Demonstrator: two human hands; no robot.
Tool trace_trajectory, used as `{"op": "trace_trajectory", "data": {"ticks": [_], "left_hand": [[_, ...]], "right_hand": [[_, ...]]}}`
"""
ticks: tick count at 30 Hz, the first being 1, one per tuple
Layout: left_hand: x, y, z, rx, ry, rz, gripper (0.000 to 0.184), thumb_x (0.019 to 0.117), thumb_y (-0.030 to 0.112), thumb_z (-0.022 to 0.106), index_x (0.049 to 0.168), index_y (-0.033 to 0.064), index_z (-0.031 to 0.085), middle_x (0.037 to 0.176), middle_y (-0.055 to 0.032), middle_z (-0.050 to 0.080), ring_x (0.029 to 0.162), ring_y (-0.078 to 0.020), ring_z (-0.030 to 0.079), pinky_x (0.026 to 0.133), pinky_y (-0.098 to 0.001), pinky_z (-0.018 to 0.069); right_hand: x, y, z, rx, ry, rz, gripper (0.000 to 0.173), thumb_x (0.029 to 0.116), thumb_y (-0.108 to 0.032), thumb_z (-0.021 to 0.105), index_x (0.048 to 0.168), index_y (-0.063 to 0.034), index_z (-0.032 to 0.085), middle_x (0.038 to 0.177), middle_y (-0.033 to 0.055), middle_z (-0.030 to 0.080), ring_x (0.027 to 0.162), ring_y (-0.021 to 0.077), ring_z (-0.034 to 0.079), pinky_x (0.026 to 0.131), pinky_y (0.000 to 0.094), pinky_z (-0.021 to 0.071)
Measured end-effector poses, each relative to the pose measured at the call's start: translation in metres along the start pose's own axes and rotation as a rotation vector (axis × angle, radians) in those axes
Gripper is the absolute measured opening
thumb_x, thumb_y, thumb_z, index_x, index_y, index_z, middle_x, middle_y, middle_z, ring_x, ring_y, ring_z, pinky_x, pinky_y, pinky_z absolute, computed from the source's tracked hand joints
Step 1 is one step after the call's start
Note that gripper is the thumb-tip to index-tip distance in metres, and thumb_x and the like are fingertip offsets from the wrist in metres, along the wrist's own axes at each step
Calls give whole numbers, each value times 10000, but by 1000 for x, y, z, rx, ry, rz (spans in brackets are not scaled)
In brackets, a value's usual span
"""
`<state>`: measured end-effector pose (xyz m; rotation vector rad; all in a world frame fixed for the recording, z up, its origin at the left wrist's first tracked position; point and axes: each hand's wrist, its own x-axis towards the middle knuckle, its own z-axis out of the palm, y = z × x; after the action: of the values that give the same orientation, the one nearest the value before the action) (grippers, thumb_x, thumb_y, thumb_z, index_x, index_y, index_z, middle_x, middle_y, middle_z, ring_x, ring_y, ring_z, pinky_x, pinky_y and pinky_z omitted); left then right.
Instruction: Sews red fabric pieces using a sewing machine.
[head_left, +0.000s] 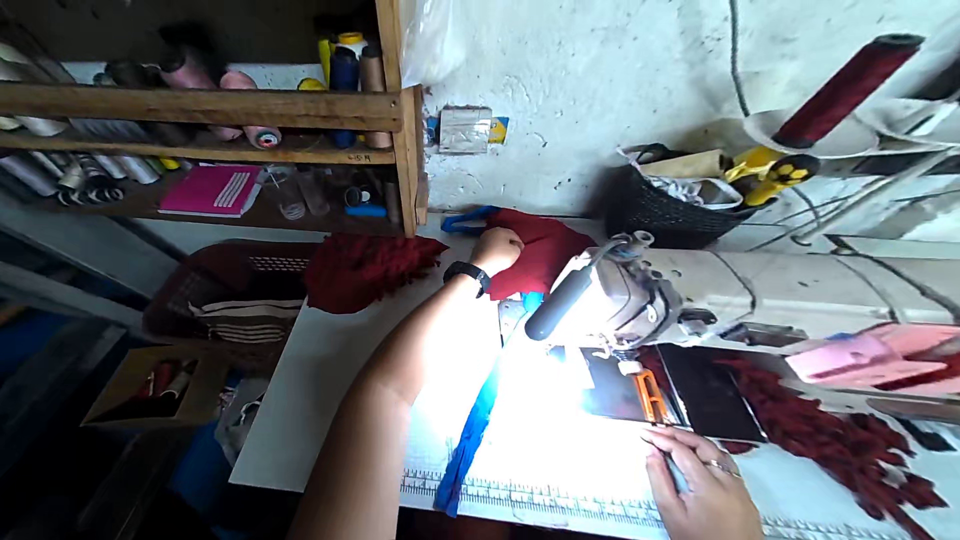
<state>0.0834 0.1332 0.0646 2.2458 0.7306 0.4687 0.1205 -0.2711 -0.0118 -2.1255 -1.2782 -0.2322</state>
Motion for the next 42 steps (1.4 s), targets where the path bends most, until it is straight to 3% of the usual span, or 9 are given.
{"op": "trace_trajectory", "data": {"ticks": [10, 15, 20, 26, 30, 33, 35, 39, 42], "left_hand": [[-63, 7, -11, 71, 415, 380, 187, 991, 108, 542, 1001, 9, 701, 1155, -153, 682, 1174, -301, 618, 995, -513, 495], [-204, 21, -1, 229, -114, 306, 307, 991, 222, 599, 1204, 21, 691, 1281, -168, 656, 1277, -312, 573, 1095, -515, 426], [-257, -21, -34, 436, -277, 303, 279, 1007, 180, 485, 1002, 4, 701, 1374, -152, 633, 1418, -293, 492, 1215, -484, 330], [-291, -11, -104, 452, -506, 104, 280, 971, 282, 563, 864, 73, 716, 1137, -72, 726, 1217, -277, 621, 1134, -662, 276], [-294, -9, -96, 417, -111, 74, 392, 1046, 361, 537, 928, 40, 731, 913, -115, 707, 914, -257, 693, 870, -500, 535], [-287, -22, -66, 350, 80, 17, 426, 1016, 418, 606, 1161, 28, 698, 1164, -164, 679, 1093, -304, 664, 946, -499, 551], [-288, -27, -49, 375, 60, -21, 546, 974, 501, 631, 1297, 63, 667, 1305, -164, 627, 1232, -343, 580, 1016, -561, 471], [-293, -27, -38, 406, 62, -31, 177, 927, 252, 645, 989, 116, 739, 1183, -102, 667, 1140, -304, 604, 911, -529, 459], [-295, -26, -43, 377, 57, -71, 221, 910, 148, 645, 1109, 79, 712, 1165, -128, 687, 1151, -312, 628, 943, -557, 478]], "right_hand": [[-3, 6, 7, 10, 74, -1, 348, 964, -199, 520, 1125, 1, 756, 1205, 231, 684, 1110, 380, 645, 966, 492, 513], [1, 3, 6, -50, 64, -34, 442, 970, -219, 464, 1271, -5, 707, 1275, 235, 671, 1107, 420, 656, 928, 549, 525], [6, -11, 2, -92, -66, -14, 463, 961, -228, 413, 1250, -44, 725, 1305, 167, 685, 1143, 442, 644, 929, 629, 499], [13, -29, 5, -19, -129, -89, 443, 1003, -327, 423, 1106, -81, 776, 1137, 137, 733, 1058, 376, 680, 879, 581, 539], [37, -34, 1, -78, -199, -21, 442, 1001, -284, 501, 1344, -61, 666, 1227, 258, 664, 1126, 482, 640, 881, 679, 511], [49, -35, 3, -56, -331, 51, 475, 1022, -224, 532, 1459, -41, 560, 1228, 287, 660, 1102, 496, 647, 916, 700, 491], [51, -36, 5, -15, -369, 2, 409, 1031, -247, 506, 1361, -48, 643, 1148, 223, 701, 1056, 425, 671, 925, 657, 501], [46, -53, 4, -87, -227, -187, 186, 928, -179, 629, 999, -156, 800, 1182, 217, 669, 1211, 551, 530, 969, 807, 301], [42, -64, -1, -55, -147, -309, 205, 904, -171, 624, 978, -195, 814, 906, 192, 677, 976, 497, 610, 878, 735, 357]]}}
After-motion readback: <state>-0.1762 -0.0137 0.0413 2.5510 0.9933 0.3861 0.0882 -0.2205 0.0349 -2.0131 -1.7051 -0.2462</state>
